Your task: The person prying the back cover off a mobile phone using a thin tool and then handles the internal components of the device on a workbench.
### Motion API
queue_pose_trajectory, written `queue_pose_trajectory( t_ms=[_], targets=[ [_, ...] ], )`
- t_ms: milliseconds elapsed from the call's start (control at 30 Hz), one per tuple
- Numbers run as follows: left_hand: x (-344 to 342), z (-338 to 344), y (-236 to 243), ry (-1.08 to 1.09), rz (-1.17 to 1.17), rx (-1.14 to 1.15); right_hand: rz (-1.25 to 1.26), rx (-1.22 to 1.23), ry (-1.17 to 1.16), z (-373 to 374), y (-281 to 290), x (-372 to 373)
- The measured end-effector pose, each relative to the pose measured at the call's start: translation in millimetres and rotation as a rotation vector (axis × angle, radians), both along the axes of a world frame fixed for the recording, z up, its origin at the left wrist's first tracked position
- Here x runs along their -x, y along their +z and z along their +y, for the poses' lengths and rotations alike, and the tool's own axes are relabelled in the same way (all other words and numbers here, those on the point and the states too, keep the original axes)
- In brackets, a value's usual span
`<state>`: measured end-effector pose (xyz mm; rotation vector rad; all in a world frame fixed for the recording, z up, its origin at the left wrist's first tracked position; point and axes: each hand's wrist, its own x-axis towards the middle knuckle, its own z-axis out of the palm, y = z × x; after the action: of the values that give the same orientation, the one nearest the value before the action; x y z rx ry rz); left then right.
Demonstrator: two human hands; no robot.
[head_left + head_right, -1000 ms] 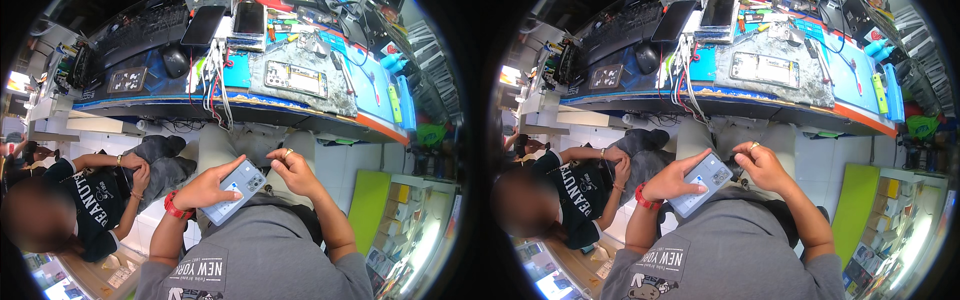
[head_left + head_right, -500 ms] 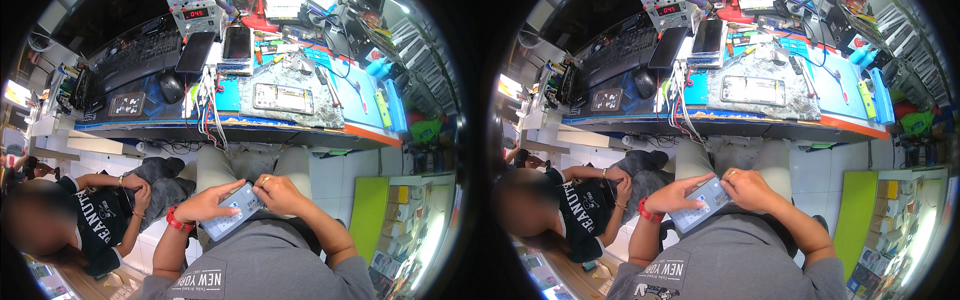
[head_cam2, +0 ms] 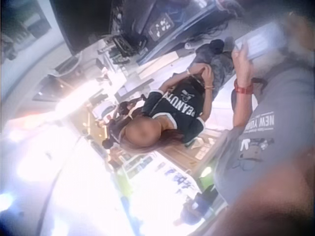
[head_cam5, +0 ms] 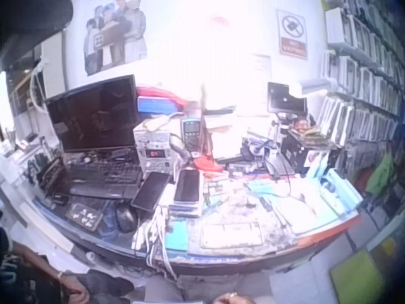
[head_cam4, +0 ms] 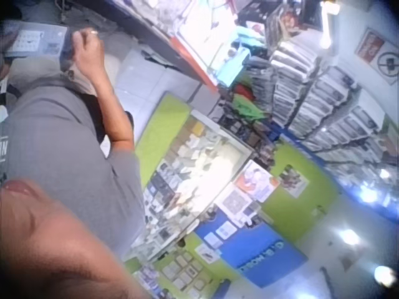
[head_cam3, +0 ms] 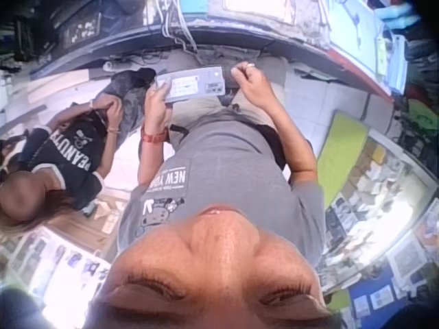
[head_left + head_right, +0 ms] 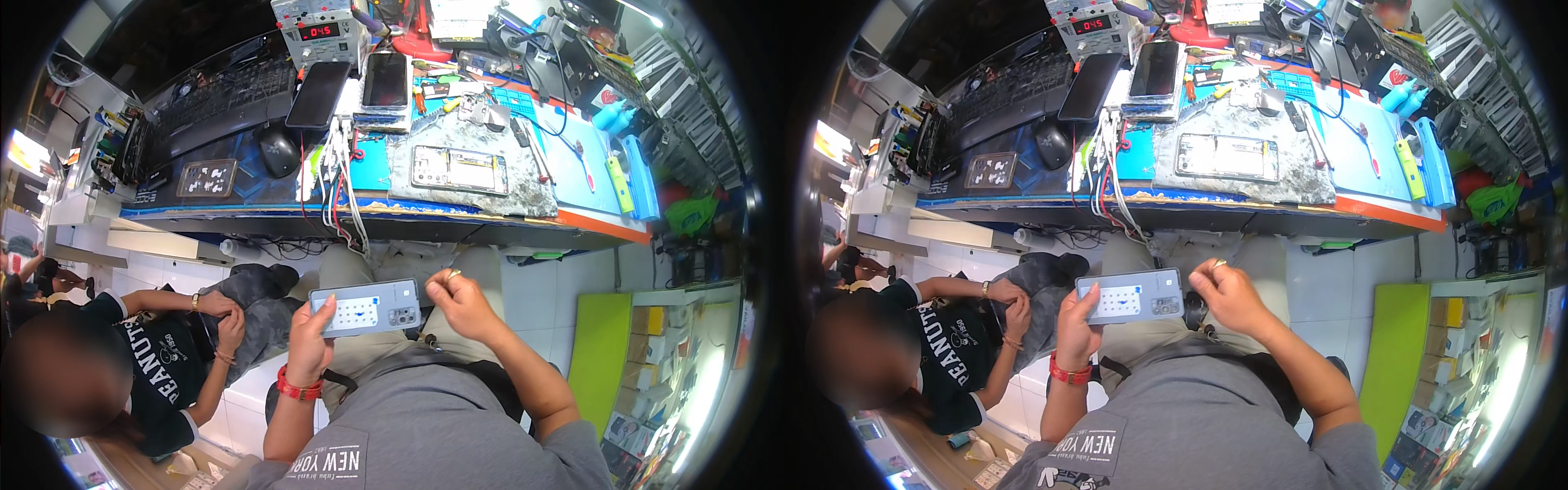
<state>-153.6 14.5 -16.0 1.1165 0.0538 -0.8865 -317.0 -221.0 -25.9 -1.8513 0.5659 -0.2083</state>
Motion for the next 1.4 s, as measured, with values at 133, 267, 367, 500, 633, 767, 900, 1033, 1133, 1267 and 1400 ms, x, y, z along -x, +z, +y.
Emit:
queue_pose_trajectory(
  t_ms=[133, 267, 367, 500, 633, 767, 900, 1033, 1133, 1267, 1400],
  targets=[
    [-8.2, 16.4, 4.8, -0.015, -0.057, -0.061, -0.125, 0.527, -0.147, -53.1, 26.6, 1.7],
    [-9.2, 16.7, 4.1, -0.054, -0.080, -0.074, 0.145, 0.781, -0.251, -117.3, 75.4, -4.0],
    [-6.0, 13.1, 1.0, -0.080, -0.072, -0.073, 0.183, 0.879, -0.194, -144.7, 84.8, -12.1],
    [-2.7, 11.4, 3.9, -0.118, -0.066, -0.063, 0.248, 0.967, -0.121, -152.0, 83.5, -20.0],
    [-2.7, 17.2, -0.1, -0.127, -0.069, -0.077, 0.355, 0.990, -0.097, -145.6, 91.5, -25.9],
    [-5.5, 20.0, -3.2, -0.119, -0.074, -0.087, 0.365, 1.003, -0.090, -145.0, 92.1, -26.4],
    [-7.4, 18.6, -0.1, -0.127, -0.071, -0.077, 0.350, 1.001, -0.092, -147.8, 89.5, -25.2],
    [-6.2, 16.3, 3.5, -0.128, -0.078, -0.084, 0.363, 0.992, -0.092, -144.3, 92.7, -26.6],
    [-7.5, 16.3, 0.6, -0.134, -0.075, -0.087, 0.355, 1.000, -0.075, -148.1, 92.3, -24.4],
    [-9.1, 18.3, -1.7, -0.149, -0.068, -0.091, 0.348, 0.991, -0.070, -147.9, 96.0, -26.0],
    [-9.1, 17.2, -0.8, -0.141, -0.059, -0.100, 0.347, 1.002, -0.052, -152.8, 94.4, -26.1]
  ],
)
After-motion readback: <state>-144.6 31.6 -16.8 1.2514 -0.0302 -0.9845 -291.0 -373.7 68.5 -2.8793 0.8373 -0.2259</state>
